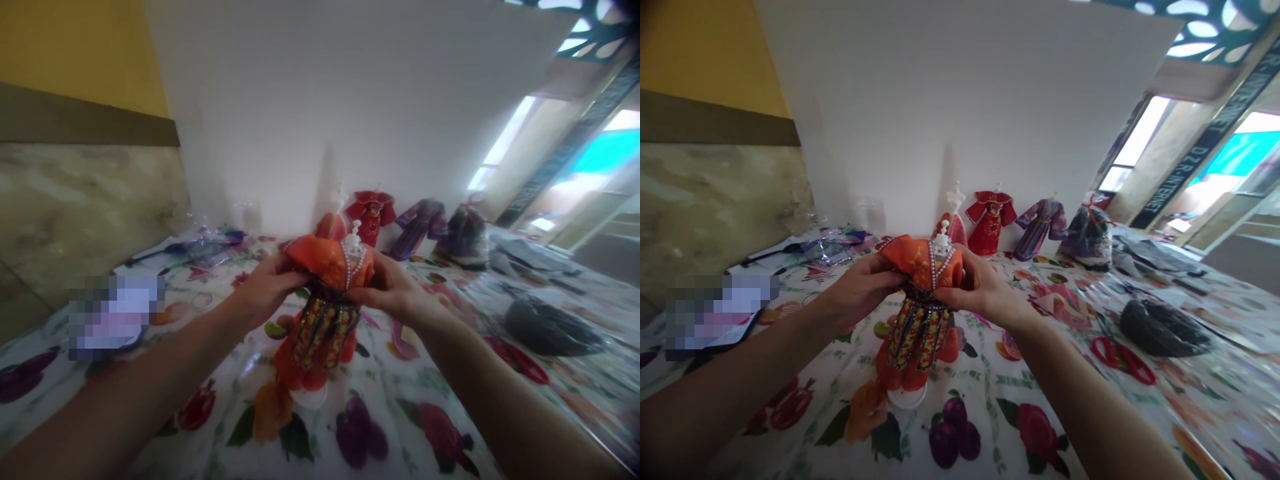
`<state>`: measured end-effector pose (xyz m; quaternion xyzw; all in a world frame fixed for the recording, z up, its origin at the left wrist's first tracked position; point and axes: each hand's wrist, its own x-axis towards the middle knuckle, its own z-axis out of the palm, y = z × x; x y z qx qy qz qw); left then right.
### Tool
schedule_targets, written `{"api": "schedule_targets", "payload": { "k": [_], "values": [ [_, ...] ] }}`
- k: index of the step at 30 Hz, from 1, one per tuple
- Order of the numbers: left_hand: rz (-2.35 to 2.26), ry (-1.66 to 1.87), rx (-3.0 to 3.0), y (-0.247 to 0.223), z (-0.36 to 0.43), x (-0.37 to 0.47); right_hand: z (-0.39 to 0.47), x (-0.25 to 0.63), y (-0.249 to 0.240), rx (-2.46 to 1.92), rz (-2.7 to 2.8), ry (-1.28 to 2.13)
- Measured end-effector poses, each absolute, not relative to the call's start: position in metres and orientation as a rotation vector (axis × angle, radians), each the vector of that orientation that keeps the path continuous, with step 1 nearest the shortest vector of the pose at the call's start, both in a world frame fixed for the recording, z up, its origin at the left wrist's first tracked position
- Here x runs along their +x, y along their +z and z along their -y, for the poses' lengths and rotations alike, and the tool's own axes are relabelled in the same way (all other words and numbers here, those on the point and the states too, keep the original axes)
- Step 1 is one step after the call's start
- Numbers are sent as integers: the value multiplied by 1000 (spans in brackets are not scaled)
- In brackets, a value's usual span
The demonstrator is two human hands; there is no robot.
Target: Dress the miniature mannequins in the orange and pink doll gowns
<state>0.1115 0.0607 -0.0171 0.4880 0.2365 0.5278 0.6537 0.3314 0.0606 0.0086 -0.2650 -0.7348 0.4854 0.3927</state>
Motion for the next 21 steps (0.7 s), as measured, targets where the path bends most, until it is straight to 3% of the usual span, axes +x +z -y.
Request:
{"api": "schedule_targets", "payload": {
  "k": [21],
  "values": [
    [-586, 1191, 1182, -27, -72, 118, -60, 331, 12, -645, 1887, 1218]
  ]
}}
